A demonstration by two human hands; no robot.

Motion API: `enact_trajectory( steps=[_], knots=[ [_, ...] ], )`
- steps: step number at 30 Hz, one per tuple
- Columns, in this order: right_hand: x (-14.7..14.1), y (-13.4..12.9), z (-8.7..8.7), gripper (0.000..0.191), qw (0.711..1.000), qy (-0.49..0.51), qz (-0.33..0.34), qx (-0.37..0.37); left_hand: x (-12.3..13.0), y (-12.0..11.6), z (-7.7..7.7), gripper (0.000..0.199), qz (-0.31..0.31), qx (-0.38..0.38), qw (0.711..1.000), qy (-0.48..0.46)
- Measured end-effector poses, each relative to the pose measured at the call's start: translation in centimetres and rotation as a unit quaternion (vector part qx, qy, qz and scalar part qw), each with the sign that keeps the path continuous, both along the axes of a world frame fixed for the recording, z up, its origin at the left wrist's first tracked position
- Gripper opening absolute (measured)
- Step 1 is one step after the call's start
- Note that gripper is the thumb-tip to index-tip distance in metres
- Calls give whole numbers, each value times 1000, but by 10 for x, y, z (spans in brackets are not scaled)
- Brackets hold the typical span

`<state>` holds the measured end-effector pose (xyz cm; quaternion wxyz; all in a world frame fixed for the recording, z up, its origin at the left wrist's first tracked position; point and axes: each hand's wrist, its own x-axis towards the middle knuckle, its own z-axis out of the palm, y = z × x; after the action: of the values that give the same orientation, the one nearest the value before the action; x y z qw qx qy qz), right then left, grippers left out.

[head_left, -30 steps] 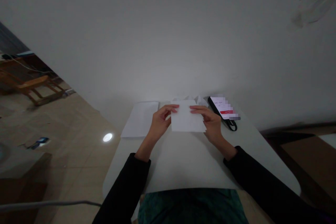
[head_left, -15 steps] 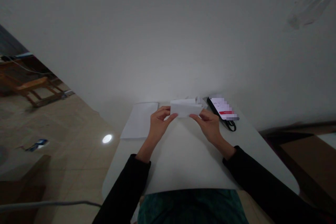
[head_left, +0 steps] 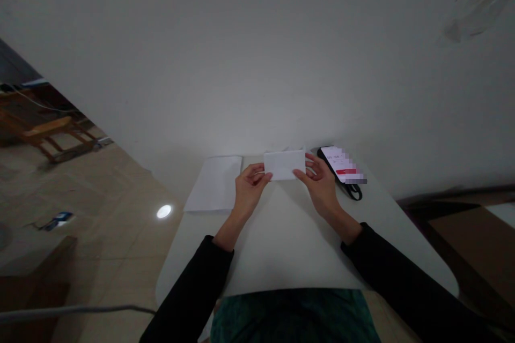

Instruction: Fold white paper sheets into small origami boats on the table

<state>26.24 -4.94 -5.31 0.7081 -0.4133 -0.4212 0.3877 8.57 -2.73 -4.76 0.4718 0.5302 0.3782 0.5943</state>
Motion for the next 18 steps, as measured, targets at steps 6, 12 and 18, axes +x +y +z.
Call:
enact_trajectory(
  steps=[6, 12, 18],
  knots=[
    [-3, 1, -5, 62, 999, 9, 50, -10, 1, -2, 0, 36, -10, -32, 999, -13],
    [0, 2, -7, 60, 998, 26, 50, -21, 0, -2, 0, 31, -10, -47, 999, -9],
    [-2, 0, -9, 39, 996, -17, 83, -20, 2, -4, -1, 41, -74, -27, 995, 61]
  ],
)
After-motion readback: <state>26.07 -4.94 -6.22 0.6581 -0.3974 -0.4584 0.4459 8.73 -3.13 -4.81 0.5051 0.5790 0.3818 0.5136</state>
